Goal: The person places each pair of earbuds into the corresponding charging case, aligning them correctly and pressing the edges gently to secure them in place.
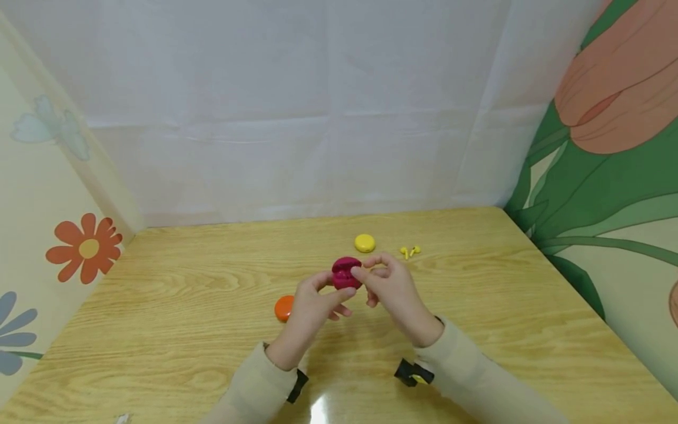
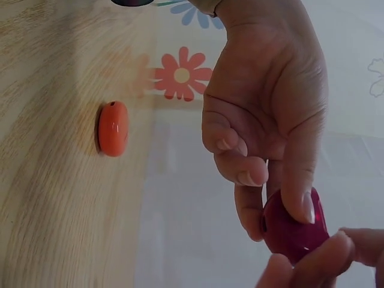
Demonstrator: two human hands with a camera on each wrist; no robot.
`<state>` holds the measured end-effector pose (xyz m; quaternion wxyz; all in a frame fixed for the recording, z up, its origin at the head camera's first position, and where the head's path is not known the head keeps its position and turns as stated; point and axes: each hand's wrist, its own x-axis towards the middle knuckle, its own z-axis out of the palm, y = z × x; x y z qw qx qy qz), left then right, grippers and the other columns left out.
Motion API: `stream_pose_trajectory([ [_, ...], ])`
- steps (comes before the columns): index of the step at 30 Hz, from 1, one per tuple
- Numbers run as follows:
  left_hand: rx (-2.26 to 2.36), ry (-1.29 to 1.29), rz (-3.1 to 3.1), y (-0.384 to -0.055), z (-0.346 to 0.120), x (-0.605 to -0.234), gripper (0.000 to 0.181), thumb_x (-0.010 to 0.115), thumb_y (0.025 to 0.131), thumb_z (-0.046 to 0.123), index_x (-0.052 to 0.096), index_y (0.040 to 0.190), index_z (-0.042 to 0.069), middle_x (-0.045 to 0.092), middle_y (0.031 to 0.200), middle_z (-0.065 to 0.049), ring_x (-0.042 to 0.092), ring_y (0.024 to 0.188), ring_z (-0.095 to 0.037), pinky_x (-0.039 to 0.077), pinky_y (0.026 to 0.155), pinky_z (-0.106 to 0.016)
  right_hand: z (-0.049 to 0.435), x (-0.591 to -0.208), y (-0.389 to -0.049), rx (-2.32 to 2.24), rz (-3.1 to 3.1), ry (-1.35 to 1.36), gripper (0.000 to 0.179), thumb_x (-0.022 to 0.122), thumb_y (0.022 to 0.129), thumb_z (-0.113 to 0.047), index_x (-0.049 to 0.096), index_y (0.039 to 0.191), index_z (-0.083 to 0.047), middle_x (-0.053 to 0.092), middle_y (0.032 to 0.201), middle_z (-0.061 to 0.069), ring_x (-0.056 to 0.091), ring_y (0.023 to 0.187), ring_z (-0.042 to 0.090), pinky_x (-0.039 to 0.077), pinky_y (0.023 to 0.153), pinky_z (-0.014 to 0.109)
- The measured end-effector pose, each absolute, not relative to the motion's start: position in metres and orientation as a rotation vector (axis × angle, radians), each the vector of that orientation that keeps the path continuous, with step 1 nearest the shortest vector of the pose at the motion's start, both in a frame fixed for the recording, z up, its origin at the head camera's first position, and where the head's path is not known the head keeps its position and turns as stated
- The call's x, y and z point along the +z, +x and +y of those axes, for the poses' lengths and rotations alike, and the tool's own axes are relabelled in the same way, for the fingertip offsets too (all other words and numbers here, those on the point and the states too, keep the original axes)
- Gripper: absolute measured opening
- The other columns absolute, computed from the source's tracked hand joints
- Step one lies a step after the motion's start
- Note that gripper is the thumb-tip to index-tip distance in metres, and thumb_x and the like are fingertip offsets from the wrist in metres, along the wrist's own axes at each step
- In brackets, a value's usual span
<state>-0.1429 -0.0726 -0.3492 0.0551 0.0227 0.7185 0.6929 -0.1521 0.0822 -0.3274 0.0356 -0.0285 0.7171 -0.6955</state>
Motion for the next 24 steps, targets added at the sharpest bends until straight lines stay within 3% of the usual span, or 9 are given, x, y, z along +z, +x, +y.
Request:
stream_pose_trajectory([
  [5,2.107,0.075,2.163,-0.1447,-0.0729,-0.3505,0.031,0.073,0.088,0.01,0.065,0.115,-0.004,0.065,0.099,-0.01,0.067,0.057,-0.016,0.051,0.052,-0.024,0.0865,-0.3287,-0.1546,-2.189,2.231,-0.068,0.017,0.058,0.099,-0.014,0.056,0.099,0.003,0.049,0.062,0.0,0.047,0.053,0.01,0.047,0.055,0.023],
  [14,2.094,0.079,2.136,-0.1459,-0.0737,-0.3504,0.034,0.073,0.088,0.011,0.065,0.119,-0.002,0.066,0.102,-0.011,0.066,0.056,-0.015,0.051,0.053,-0.024,0.0854,-0.3319,-0.1572,-2.199,2.267,-0.117,0.035,0.046,0.104,-0.019,0.063,0.115,0.009,0.066,0.096,0.007,0.061,0.082,0.016,0.05,0.067,0.028],
  [24,2.078,0.101,2.129,-0.1459,-0.075,-0.3495,0.036,0.073,0.088,0.012,0.065,0.12,-0.003,0.066,0.101,-0.011,0.066,0.056,-0.014,0.051,0.054,-0.024,0.0846,-0.3316,-0.1574,-2.174,2.284,-0.083,0.033,0.048,0.103,-0.019,0.065,0.114,0.007,0.069,0.091,0.006,0.06,0.083,0.016,0.047,0.073,0.033],
])
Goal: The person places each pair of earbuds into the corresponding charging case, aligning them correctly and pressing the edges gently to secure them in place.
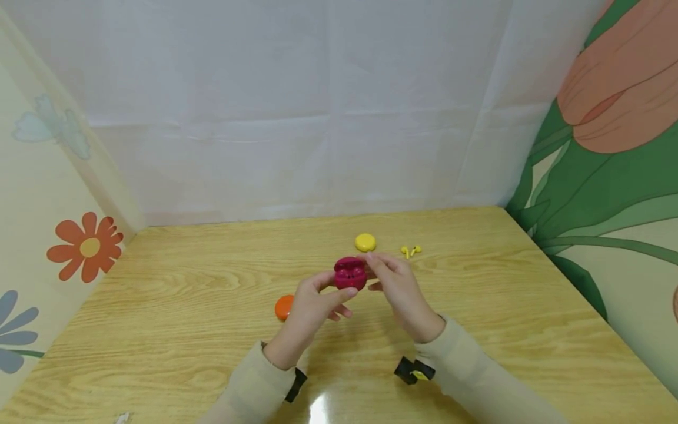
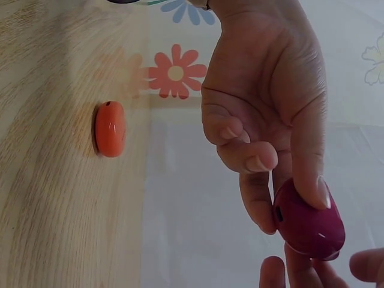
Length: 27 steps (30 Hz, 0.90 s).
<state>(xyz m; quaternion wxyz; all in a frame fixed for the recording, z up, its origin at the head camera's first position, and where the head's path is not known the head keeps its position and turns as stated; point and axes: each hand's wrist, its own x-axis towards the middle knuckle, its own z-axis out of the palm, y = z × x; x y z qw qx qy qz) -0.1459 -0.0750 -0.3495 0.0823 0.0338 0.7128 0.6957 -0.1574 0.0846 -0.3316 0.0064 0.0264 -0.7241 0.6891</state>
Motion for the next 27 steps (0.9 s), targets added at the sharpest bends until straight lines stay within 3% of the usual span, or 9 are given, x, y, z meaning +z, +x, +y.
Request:
stream_pose_trajectory([
  [14,2.064,0.114,2.128,-0.1448,-0.0751,-0.3492,0.035,0.072,0.088,0.012,0.065,0.119,-0.004,0.066,0.099,-0.011,0.066,0.057,-0.014,0.05,0.054,-0.024,0.0844,-0.3313,-0.157,2.155,-2.253,0.099,0.028,0.053,0.101,-0.017,0.065,0.108,0.007,0.068,0.087,0.003,0.06,0.082,0.014,0.048,0.075,0.037],
  [27,2.053,0.114,2.141,-0.1446,-0.0755,-0.3486,0.037,0.073,0.089,0.014,0.064,0.12,-0.003,0.066,0.1,-0.011,0.067,0.058,-0.017,0.051,0.054,-0.025,0.0843,-0.3307,-0.1545,2.149,-2.241,0.092,0.03,0.049,0.103,-0.016,0.064,0.112,0.008,0.069,0.099,0.01,0.061,0.085,0.014,0.047,0.075,0.034],
])
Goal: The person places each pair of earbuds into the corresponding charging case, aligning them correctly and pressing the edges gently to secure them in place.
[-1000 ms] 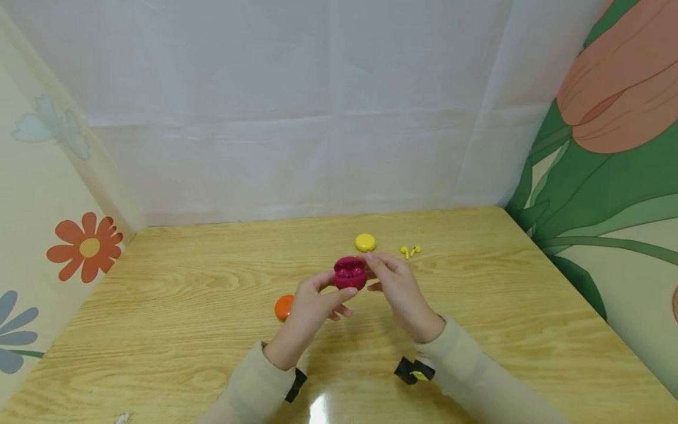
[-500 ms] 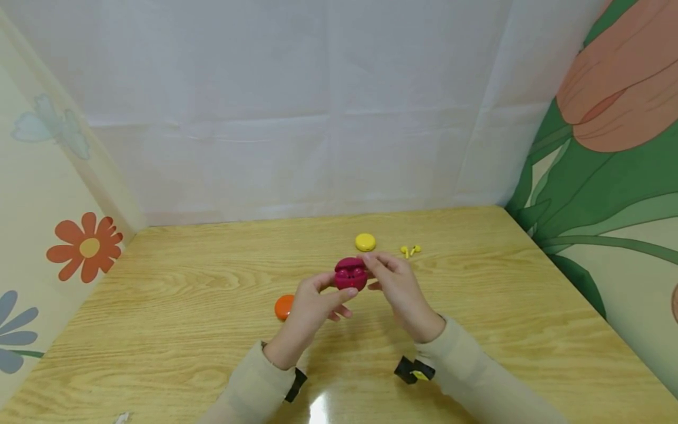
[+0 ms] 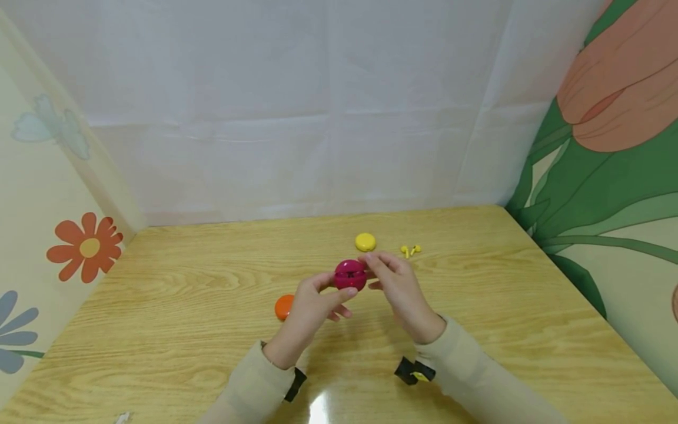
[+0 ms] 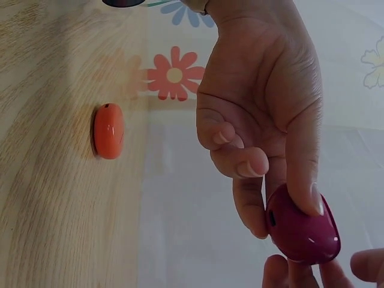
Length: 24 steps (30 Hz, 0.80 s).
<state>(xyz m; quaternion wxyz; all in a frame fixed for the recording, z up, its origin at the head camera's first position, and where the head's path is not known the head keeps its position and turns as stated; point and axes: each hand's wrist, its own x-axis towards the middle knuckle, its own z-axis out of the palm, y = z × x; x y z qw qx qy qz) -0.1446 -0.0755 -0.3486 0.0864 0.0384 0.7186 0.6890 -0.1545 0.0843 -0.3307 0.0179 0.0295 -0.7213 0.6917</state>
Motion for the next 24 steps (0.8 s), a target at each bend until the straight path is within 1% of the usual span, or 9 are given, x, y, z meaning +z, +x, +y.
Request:
stream_pose_trajectory([
  [7,2.05,0.102,2.135,-0.145,-0.077,-0.349,0.039,0.073,0.089,0.015,0.064,0.122,-0.002,0.066,0.101,-0.011,0.067,0.058,-0.017,0.052,0.055,-0.025,0.084,-0.331,-0.154,2.139,-2.228,0.106,0.03,0.048,0.103,-0.018,0.064,0.103,0.007,0.068,0.096,0.009,0.062,0.087,0.019,0.047,0.076,0.035],
  [12,2.05,0.094,2.131,-0.147,-0.078,-0.35,0.04,0.072,0.089,0.015,0.063,0.123,-0.002,0.066,0.102,-0.011,0.067,0.058,-0.016,0.052,0.055,-0.025,0.084,-0.332,-0.154,2.155,-2.233,0.109,0.031,0.047,0.104,-0.019,0.063,0.106,0.007,0.066,0.096,0.01,0.062,0.085,0.019,0.048,0.074,0.033],
  [17,2.047,0.092,2.134,-0.148,-0.081,-0.35,0.039,0.071,0.09,0.015,0.063,0.123,-0.003,0.066,0.103,-0.012,0.067,0.058,-0.015,0.051,0.055,-0.024,0.087,-0.334,-0.157,2.223,-2.324,0.194,0.033,0.048,0.104,-0.02,0.06,0.116,0.008,0.067,0.101,0.011,0.064,0.083,0.018,0.053,0.073,0.034],
  [21,2.033,0.084,2.149,-0.149,-0.085,-0.348,0.039,0.07,0.09,0.015,0.062,0.124,-0.002,0.066,0.101,-0.012,0.066,0.058,-0.015,0.05,0.054,-0.024,0.09,-0.337,-0.16,2.295,-2.411,0.358,0.037,0.05,0.103,-0.02,0.055,0.127,0.007,0.068,0.106,0.013,0.065,0.085,0.019,0.054,0.077,0.037],
  [24,2.017,0.067,2.175,-0.15,-0.089,-0.346,0.04,0.07,0.09,0.015,0.061,0.125,-0.002,0.069,0.098,-0.011,0.067,0.058,-0.016,0.05,0.054,-0.024,0.091,-0.338,-0.161,2.335,-2.417,0.448,0.038,0.052,0.101,-0.015,0.052,0.132,0.006,0.068,0.105,0.015,0.066,0.086,0.019,0.054,0.082,0.043],
])
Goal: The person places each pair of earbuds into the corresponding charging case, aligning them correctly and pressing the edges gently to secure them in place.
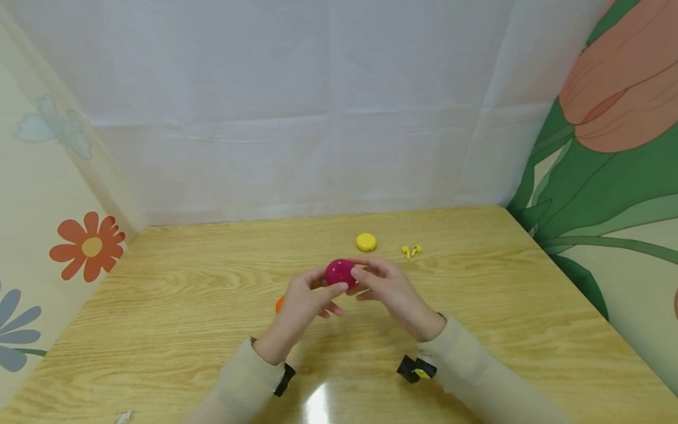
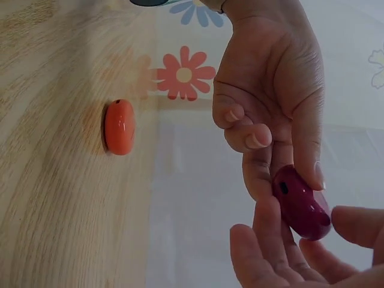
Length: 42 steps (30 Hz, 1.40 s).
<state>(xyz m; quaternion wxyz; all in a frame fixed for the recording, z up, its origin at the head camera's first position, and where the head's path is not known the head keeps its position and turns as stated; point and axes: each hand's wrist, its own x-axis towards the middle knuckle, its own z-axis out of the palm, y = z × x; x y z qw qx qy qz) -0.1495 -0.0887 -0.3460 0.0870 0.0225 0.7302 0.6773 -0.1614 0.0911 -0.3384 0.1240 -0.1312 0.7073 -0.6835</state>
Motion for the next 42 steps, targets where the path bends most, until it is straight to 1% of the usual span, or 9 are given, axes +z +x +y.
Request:
stream_pose_trajectory([
  [4,1.967,0.075,2.22,-0.151,-0.095,-0.344,0.043,0.071,0.09,0.016,0.059,0.127,-0.002,0.071,0.098,-0.014,0.067,0.059,-0.017,0.05,0.055,-0.026,0.09,-0.337,-0.163,-1.965,2.035,-0.411,0.041,0.056,0.099,-0.009,0.049,0.136,0.006,0.068,0.105,0.017,0.068,0.086,0.019,0.053,0.085,0.046],
  [7,1.915,0.118,2.237,-0.152,-0.102,-0.342,0.047,0.07,0.091,0.015,0.055,0.131,-0.003,0.071,0.099,-0.018,0.068,0.061,-0.019,0.053,0.058,-0.029,0.088,-0.336,-0.166,-1.937,2.028,-0.374,0.044,0.059,0.098,-0.01,0.048,0.137,0.006,0.069,0.106,0.018,0.068,0.086,0.02,0.055,0.081,0.041],
  [11,1.875,0.157,2.235,-0.153,-0.111,-0.34,0.05,0.068,0.092,0.013,0.05,0.135,-0.004,0.069,0.102,-0.022,0.069,0.064,-0.021,0.054,0.06,-0.032,0.087,-0.336,-0.169,-1.908,2.008,-0.295,0.045,0.06,0.097,-0.013,0.048,0.137,0.004,0.07,0.104,0.017,0.069,0.083,0.021,0.056,0.078,0.038],
  [20,1.867,0.115,2.206,-0.158,-0.122,-0.342,0.052,0.066,0.093,0.01,0.046,0.14,-0.003,0.069,0.104,-0.024,0.068,0.062,-0.019,0.055,0.062,-0.034,0.079,-0.337,-0.177,-1.857,2.006,-0.239,0.045,0.062,0.095,-0.007,0.051,0.137,0.002,0.07,0.105,0.018,0.069,0.081,0.019,0.056,0.078,0.039],
  [25,1.84,0.118,2.19,-0.163,-0.128,-0.345,0.055,0.067,0.093,0.012,0.045,0.141,-0.001,0.068,0.105,-0.025,0.069,0.064,-0.019,0.056,0.065,-0.037,0.075,-0.338,-0.182,-1.845,2.011,-0.188,0.044,0.062,0.094,-0.005,0.052,0.136,0.002,0.072,0.101,0.016,0.069,0.08,0.017,0.056,0.076,0.037],
  [28,1.817,0.152,2.183,-0.164,-0.132,-0.345,0.057,0.067,0.093,0.014,0.043,0.142,-0.001,0.067,0.108,-0.026,0.07,0.068,-0.02,0.056,0.065,-0.035,0.073,-0.339,-0.183,-1.858,1.996,-0.165,0.043,0.063,0.094,-0.005,0.054,0.135,0.001,0.072,0.098,0.013,0.068,0.078,0.016,0.056,0.077,0.037],
  [32,1.802,0.175,2.191,-0.165,-0.137,-0.345,0.056,0.067,0.093,0.014,0.044,0.142,-0.001,0.068,0.11,-0.022,0.07,0.072,-0.023,0.054,0.063,-0.031,0.07,-0.339,-0.185,-1.865,1.984,-0.161,0.042,0.064,0.093,-0.006,0.056,0.134,0.0,0.073,0.096,0.011,0.068,0.076,0.015,0.056,0.076,0.037],
  [35,1.798,0.155,2.21,-0.166,-0.139,-0.345,0.053,0.067,0.093,0.012,0.047,0.14,0.0,0.068,0.11,-0.017,0.07,0.072,-0.023,0.053,0.063,-0.029,0.068,-0.34,-0.187,-1.858,1.988,-0.172,0.042,0.064,0.093,-0.008,0.056,0.134,0.0,0.073,0.095,0.011,0.068,0.076,0.015,0.056,0.076,0.037],
  [42,1.823,0.093,2.217,-0.167,-0.144,-0.348,0.049,0.066,0.093,0.007,0.05,0.139,0.001,0.07,0.106,-0.016,0.069,0.07,-0.022,0.053,0.064,-0.027,0.063,-0.344,-0.191,-1.806,1.982,-0.2,0.042,0.065,0.093,-0.011,0.057,0.134,-0.003,0.072,0.098,0.016,0.07,0.075,0.019,0.055,0.075,0.036],
])
